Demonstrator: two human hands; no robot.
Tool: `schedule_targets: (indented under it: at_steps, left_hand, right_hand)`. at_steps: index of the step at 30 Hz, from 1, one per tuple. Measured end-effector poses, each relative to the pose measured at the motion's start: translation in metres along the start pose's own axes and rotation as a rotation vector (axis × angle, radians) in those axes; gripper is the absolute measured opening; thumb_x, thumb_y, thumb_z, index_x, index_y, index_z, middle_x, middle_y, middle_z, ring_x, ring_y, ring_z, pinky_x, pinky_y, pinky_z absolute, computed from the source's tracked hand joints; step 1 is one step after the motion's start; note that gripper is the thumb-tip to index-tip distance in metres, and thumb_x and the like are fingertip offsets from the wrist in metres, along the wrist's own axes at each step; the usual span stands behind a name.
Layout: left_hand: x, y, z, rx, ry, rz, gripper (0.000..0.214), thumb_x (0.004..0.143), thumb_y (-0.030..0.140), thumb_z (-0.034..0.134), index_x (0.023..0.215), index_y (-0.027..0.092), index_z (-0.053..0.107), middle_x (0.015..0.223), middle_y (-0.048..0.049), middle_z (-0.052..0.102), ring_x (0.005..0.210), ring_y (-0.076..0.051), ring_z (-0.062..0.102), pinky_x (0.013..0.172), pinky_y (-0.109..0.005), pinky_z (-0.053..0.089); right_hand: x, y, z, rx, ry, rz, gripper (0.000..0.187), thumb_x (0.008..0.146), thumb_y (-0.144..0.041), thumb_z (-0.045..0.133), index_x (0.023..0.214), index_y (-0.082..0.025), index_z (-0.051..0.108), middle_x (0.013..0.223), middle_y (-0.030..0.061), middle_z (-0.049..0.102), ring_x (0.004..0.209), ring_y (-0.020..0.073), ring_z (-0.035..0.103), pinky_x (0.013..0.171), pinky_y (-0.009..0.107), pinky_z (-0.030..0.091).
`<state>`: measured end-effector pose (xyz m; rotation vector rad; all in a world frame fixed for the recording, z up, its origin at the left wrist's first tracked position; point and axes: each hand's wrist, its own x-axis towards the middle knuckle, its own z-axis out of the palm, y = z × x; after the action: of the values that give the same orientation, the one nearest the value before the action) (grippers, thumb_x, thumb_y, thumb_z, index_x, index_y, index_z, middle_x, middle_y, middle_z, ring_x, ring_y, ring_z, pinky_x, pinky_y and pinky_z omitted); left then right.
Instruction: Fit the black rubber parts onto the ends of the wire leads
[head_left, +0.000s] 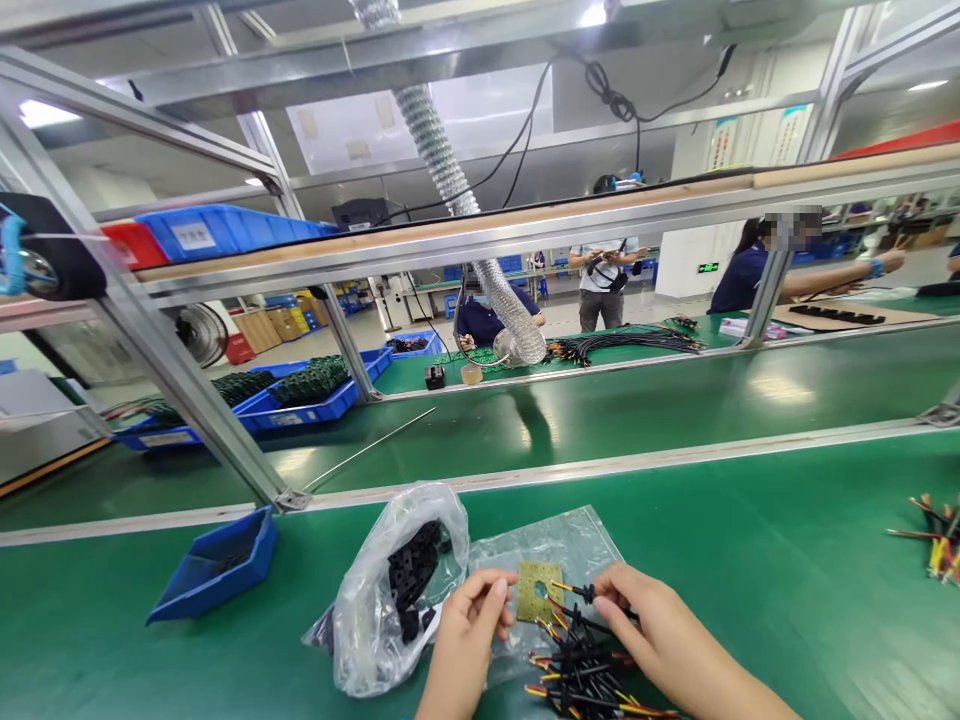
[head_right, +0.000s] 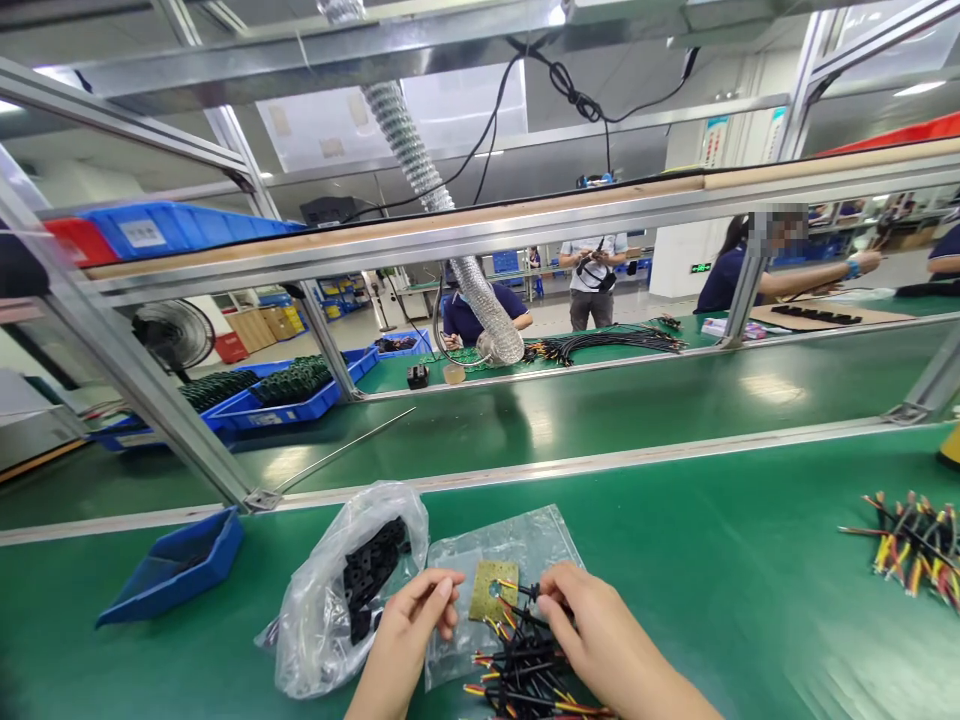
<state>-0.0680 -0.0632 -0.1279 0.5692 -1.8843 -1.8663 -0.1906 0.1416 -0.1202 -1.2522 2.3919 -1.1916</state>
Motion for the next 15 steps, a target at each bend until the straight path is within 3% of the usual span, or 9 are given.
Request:
schedule_targets:
  at_steps: [2,3,6,8,12,15]
  left_hand:
    - [0.000,0.004,-0.001,-0.007,-0.005,-0.009,0.041,0.077,0.055,0.073,0.088,0.016,0.078,0.063,-0.0022,0.065,0.057,-0.017,0.057,0.055,-0.024,0.046]
    - [0.000,0.005,-0.001,-0.008,-0.006,-0.008,0.041,0.077,0.055,0.073,0.087,0.016,0.078,0.063,-0.0020,0.065,0.057,-0.016,0.057,0.055,-0.024,0.046]
    - [0.001,0.007,0.000,0.008,-0.004,-0.001,0.041,0.077,0.055,0.072,0.087,0.016,0.078,0.062,-0.0014,0.064,0.056,-0.016,0.056,0.054,-0.024,0.046]
    - [0.002,0.006,0.000,0.017,-0.002,-0.006,0.042,0.077,0.055,0.072,0.087,0.015,0.078,0.061,-0.0012,0.064,0.055,-0.016,0.055,0.053,-0.024,0.045]
    - [0.004,0.004,-0.001,0.024,0.000,-0.028,0.042,0.077,0.055,0.072,0.087,0.015,0.077,0.060,-0.0010,0.063,0.055,-0.016,0.055,0.053,-0.025,0.045]
    - [0.005,0.002,-0.002,0.035,-0.012,-0.028,0.041,0.080,0.054,0.070,0.088,0.014,0.077,0.061,-0.0007,0.062,0.055,-0.015,0.055,0.054,-0.024,0.045]
  right_hand:
    - [-0.004,0.003,-0.006,-0.122,-0.049,-0.017,0.018,0.094,-0.036,0.053,0.095,-0.021,0.062,0.092,0.0049,0.068,0.082,0.0206,0.064,0.074,0.031,0.049]
    - [-0.008,0.004,-0.007,-0.177,-0.080,-0.032,0.025,0.090,-0.043,0.061,0.102,-0.021,0.064,0.097,0.0064,0.070,0.086,0.0225,0.066,0.076,0.032,0.050]
    - [-0.022,0.008,0.002,-0.380,-0.086,-0.143,0.081,0.065,-0.067,0.078,0.126,-0.017,0.060,0.110,0.0150,0.070,0.096,0.0329,0.067,0.084,0.042,0.051]
    - [-0.032,0.012,0.015,-0.539,-0.023,-0.233,0.097,0.058,-0.068,0.080,0.133,-0.010,0.056,0.108,0.0196,0.070,0.093,0.0370,0.066,0.084,0.048,0.050]
    - [-0.047,0.027,0.046,-0.881,0.090,-0.352,0.065,0.074,-0.031,0.071,0.131,-0.004,0.056,0.101,0.0210,0.070,0.084,0.0342,0.066,0.072,0.044,0.051]
    - [-0.053,0.040,0.058,-0.952,0.105,-0.388,0.062,0.071,-0.010,0.060,0.132,-0.005,0.053,0.090,0.0131,0.070,0.074,0.0268,0.066,0.062,0.034,0.050]
